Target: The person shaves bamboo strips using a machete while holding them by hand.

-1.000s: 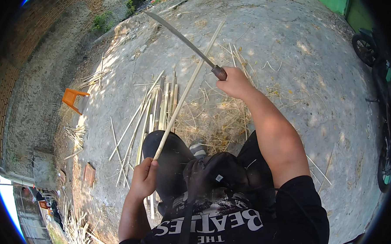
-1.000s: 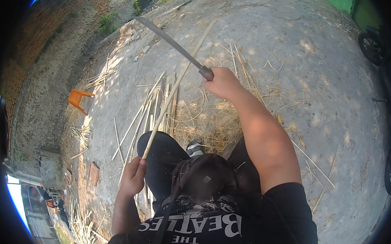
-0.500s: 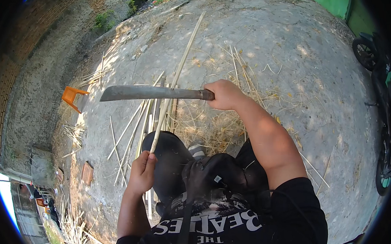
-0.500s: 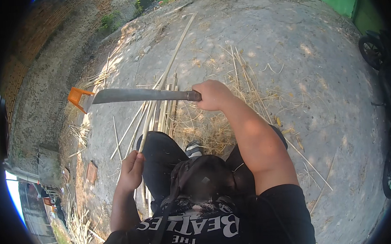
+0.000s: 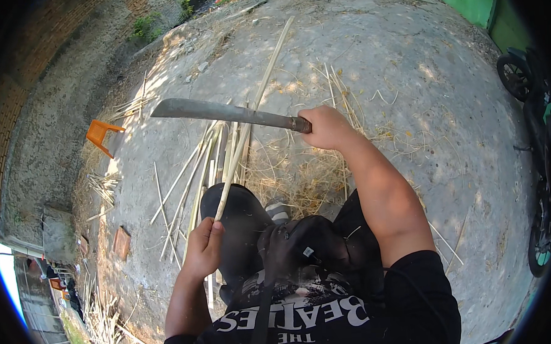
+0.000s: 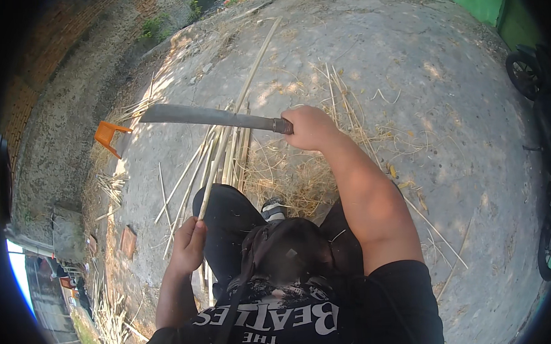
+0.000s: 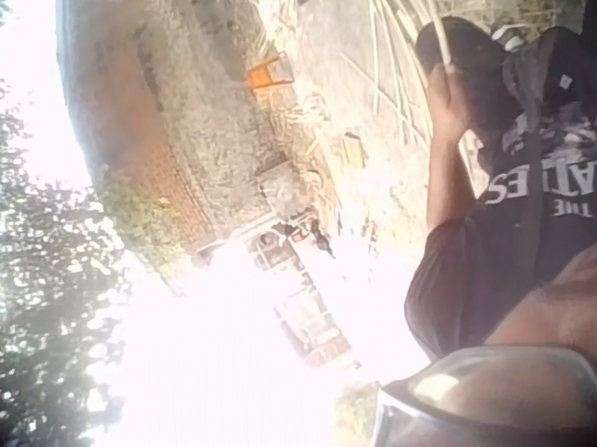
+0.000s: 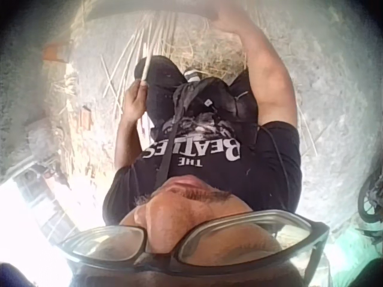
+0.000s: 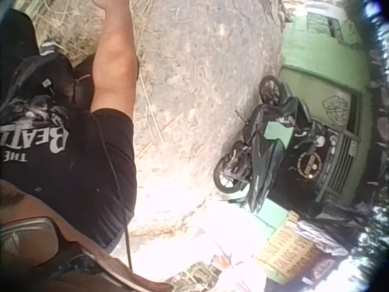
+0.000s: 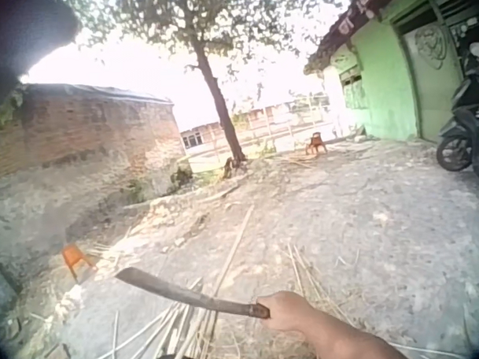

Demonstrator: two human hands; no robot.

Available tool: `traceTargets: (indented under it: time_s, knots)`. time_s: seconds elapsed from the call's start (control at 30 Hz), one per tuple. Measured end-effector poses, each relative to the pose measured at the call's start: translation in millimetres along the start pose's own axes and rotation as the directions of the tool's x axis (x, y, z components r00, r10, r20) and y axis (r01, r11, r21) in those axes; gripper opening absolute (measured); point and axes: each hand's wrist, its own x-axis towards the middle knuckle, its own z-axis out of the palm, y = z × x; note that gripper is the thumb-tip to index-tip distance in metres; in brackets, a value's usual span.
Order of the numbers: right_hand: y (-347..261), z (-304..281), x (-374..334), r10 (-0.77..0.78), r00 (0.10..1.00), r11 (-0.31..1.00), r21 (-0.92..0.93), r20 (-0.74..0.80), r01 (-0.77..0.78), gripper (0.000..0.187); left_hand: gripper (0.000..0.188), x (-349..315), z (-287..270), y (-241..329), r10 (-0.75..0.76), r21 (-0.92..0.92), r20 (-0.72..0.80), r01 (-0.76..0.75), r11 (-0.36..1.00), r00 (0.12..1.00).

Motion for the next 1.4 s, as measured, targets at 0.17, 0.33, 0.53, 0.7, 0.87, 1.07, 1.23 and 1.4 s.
traceTargets:
  time_s: [0.17, 0.33, 0.53, 0.7, 0.87, 1.07, 1.23, 1.4]
  knots:
    - [-31, 9, -4, -0.018, 0.995, 0.996, -0.08, 0.096, 0.026, 0.016, 0.034, 2, 4, -4, -0.047, 0.017, 0.029, 0.047, 0.999, 0.998]
    - [-32, 16, -3, -0.338, 0.931, 0.923, -0.143, 0.138, 0.357, 0.015, 0.032, 1, 6, 3, -0.038, 0.064, 0.057, 0.034, 0.997, 0.998]
    - [26, -11, 1, 0.339, 0.94, 0.937, 0.092, -0.021, -0.336, 0.014, 0.031, -22, -20, -3, -0.06, 0.111, 0.074, 0.052, 0.992, 0.995]
    - [4, 0, -1, 0.176, 0.984, 0.983, 0.053, -0.015, -0.175, 0.016, 0.032, -22, -14, -19, -0.094, 0.045, 0.049, 0.092, 0.995, 0.994]
    - [-33, 21, -6, -0.18, 0.974, 0.981, -0.045, 0.14, 0.188, 0.015, 0.032, -7, -4, -21, -0.142, -0.061, 0.047, 0.144, 0.988, 0.989]
    - [-9, 8, -3, -0.118, 0.977, 0.992, -0.018, 0.18, 0.123, 0.015, 0.034, -8, -19, -10, -0.046, 0.017, -0.005, 0.046, 0.999, 0.999]
    - [-18, 18, -3, -0.125, 0.988, 0.991, -0.044, 0.086, 0.129, 0.016, 0.034, 2, -19, -6, -0.086, -0.007, -0.056, 0.086, 0.996, 0.995]
    - [-48, 26, -7, -0.244, 0.964, 0.969, -0.022, 0.104, 0.248, 0.015, 0.034, 12, 2, -3, -0.079, 0.012, -0.016, 0.079, 0.997, 0.997]
